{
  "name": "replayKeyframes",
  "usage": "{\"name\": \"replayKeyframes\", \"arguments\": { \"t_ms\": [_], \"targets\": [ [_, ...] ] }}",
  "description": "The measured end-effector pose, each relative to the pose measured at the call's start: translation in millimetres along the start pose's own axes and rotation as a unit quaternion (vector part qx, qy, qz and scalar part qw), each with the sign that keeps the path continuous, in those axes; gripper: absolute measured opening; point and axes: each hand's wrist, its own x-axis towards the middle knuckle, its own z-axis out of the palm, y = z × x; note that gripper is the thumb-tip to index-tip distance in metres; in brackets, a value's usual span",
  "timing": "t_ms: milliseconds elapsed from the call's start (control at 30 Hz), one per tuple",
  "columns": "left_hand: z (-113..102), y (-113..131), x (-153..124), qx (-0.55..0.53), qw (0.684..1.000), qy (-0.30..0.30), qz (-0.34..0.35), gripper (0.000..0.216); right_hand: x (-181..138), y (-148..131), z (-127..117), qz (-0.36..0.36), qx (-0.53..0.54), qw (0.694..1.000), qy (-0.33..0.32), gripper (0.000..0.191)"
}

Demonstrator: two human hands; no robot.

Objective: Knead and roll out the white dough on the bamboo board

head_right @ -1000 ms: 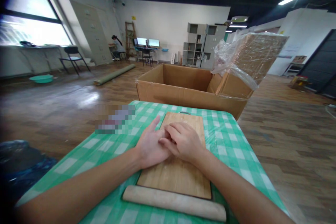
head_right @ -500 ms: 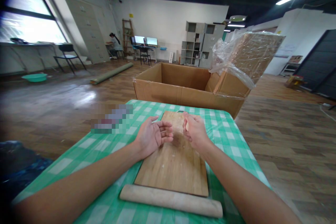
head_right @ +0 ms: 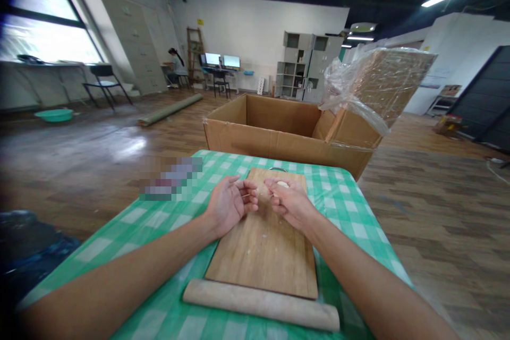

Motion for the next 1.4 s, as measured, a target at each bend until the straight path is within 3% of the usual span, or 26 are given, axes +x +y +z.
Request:
{"name": "replayKeyframes", "arguments": {
  "t_ms": [200,333,433,500,567,733,900,1000,1100,1233,1333,1400],
  "targets": [
    [-4,-2,4,0.000,1.000,-0.011,0.005,0.040,-4,0,2,0.041,-0.050,0.998,0.024,0.051],
    [-5,-2,5,0.007,1.000,-0.008,0.013,0.038,-6,1,5,-0.001,-0.195,0.979,0.064,0.054],
    [-6,-2,7,0.023,0.999,0.010,0.036,0.037,-4,3,3,-0.138,-0.392,0.907,0.071,0.048],
    [-7,-1,9,0.039,0.997,0.019,0.064,0.035,-2,4,-1,-0.209,-0.479,0.852,0.028,0.033],
    [-9,-1,11,0.053,0.994,0.026,0.093,0.033,-1,5,-4,-0.239,-0.524,0.817,-0.026,0.018],
    [-14,-1,18,0.111,0.981,0.043,0.154,0.028,-6,5,-6,-0.266,-0.647,0.706,-0.107,0.032],
    [-19,-4,24,0.154,0.970,0.037,0.186,0.026,-17,8,6,-0.231,-0.784,0.573,-0.068,0.037],
    [-20,-7,24,0.166,0.968,0.024,0.188,0.027,-14,13,11,-0.231,-0.821,0.519,-0.060,0.039],
    [-20,-7,22,0.174,0.967,0.013,0.186,0.028,-7,17,7,-0.240,-0.821,0.516,-0.056,0.033],
    [-16,-6,19,0.188,0.964,0.006,0.189,0.027,-7,12,2,-0.314,-0.759,0.571,-0.011,0.036],
    [-8,-12,12,0.191,0.975,-0.043,0.107,0.036,-16,3,7,-0.362,-0.694,0.621,0.053,0.038],
    [0,-18,5,0.157,0.982,-0.099,0.026,0.045,-22,-1,13,-0.372,-0.677,0.630,0.075,0.040]
  ]
}}
